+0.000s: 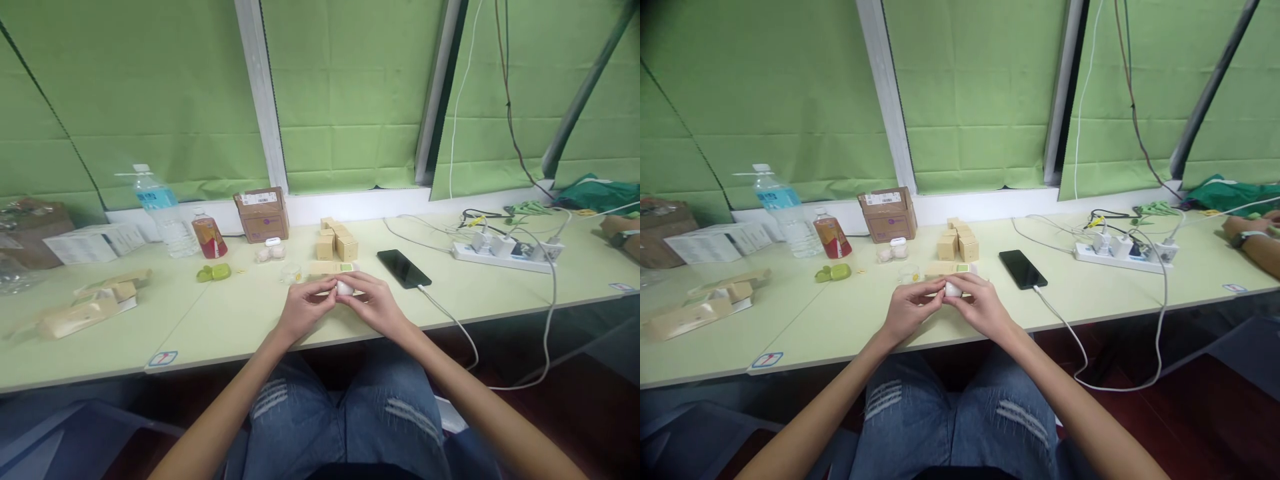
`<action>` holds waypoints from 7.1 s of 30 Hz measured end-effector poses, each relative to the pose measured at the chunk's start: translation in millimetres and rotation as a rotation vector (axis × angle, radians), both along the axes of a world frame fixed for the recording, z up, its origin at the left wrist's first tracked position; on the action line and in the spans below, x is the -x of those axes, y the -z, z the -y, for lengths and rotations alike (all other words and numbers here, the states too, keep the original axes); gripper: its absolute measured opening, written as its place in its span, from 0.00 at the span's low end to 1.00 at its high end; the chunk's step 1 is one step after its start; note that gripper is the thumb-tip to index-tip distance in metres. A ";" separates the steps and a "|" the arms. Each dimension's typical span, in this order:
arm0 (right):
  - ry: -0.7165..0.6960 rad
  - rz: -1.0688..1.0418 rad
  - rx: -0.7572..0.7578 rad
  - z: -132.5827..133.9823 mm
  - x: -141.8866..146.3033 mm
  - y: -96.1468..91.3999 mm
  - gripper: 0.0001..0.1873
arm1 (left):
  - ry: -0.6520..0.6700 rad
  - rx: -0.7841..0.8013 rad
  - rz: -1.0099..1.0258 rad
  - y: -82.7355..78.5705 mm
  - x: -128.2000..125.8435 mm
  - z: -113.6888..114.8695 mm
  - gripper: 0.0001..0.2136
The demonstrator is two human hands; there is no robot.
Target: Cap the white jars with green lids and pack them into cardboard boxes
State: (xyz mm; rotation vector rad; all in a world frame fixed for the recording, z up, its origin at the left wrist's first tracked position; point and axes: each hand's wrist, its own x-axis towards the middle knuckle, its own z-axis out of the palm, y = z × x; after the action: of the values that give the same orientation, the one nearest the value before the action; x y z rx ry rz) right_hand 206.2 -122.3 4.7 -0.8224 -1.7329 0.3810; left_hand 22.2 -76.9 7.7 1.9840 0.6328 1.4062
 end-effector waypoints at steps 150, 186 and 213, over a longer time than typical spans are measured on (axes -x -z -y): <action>0.132 0.488 -0.075 -13.2 2.5 18.9 0.18 | -0.402 0.122 -0.159 4.4 59.6 -103.4 0.17; 0.433 0.317 0.132 -17.3 -5.4 15.6 0.12 | -0.112 0.024 -0.572 -8.1 61.8 -17.7 0.14; 0.009 0.351 -0.112 -21.9 -20.2 10.9 0.15 | -0.054 -0.148 -0.594 -16.8 16.9 -34.1 0.27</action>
State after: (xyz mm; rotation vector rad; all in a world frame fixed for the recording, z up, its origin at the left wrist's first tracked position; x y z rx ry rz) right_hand 226.3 -100.4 -6.2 -0.8523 -2.0538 0.1356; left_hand 5.2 -42.8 24.5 2.5416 0.8589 0.8974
